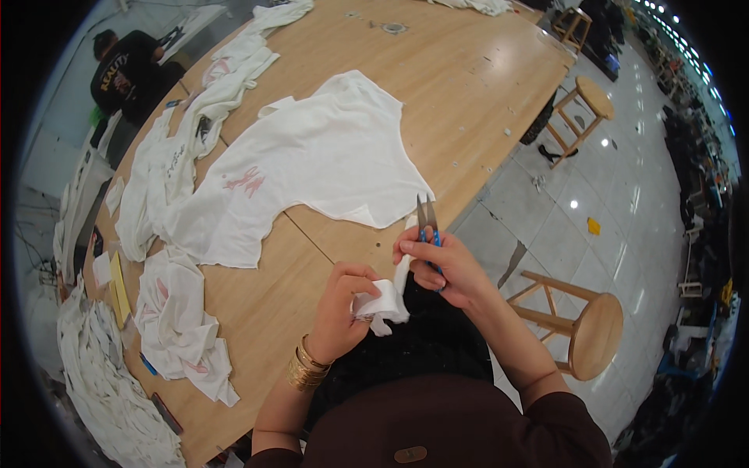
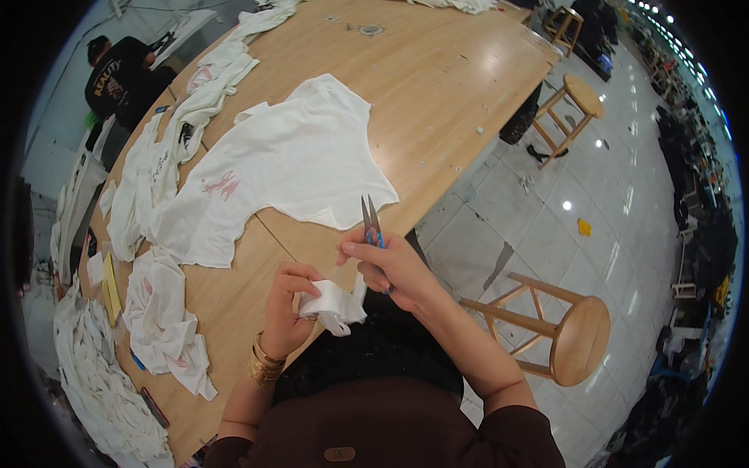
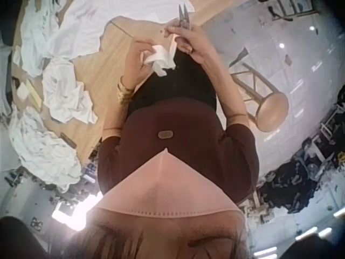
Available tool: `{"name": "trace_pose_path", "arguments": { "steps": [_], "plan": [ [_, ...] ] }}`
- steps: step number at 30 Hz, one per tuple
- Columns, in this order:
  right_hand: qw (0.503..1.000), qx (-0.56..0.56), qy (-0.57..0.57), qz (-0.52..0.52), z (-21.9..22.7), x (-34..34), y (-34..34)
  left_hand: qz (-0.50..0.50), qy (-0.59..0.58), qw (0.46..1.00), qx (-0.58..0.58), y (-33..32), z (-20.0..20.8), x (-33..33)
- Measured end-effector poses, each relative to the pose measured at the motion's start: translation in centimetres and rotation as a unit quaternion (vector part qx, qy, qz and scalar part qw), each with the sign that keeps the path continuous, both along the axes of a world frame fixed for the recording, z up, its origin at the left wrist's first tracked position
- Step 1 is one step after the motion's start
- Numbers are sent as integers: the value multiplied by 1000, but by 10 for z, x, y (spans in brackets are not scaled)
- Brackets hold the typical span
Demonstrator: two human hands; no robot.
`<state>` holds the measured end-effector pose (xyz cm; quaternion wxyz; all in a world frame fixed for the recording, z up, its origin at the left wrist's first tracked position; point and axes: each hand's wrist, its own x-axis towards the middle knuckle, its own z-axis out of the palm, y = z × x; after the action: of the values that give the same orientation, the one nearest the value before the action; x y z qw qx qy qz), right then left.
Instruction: The recorder uses thread snips to trim excess threads and loose fabric from white garment pieces in an industrial factory.
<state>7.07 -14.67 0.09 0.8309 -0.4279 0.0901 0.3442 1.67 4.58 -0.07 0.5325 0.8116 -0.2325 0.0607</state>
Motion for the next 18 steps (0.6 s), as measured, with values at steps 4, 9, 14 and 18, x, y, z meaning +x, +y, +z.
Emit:
{"name": "trace_pose_path", "arguments": {
  "steps": [4, 9, 14, 18],
  "plan": [
    [985, -100, -136, 20, 15, -5, -15, -1, 86, 988, -127, -8, -9, -8],
    [957, -144, -147, 205, 0, -19, -27, 10, 120, 973, -196, -18, 2, 1],
    [968, -141, -190, 86, 8, -14, -69, 5, 146, 975, -164, -7, 5, 8],
    [951, -191, -236, 52, 27, -9, -94, -62, 198, 966, -156, -8, 22, 13]
  ]
}}
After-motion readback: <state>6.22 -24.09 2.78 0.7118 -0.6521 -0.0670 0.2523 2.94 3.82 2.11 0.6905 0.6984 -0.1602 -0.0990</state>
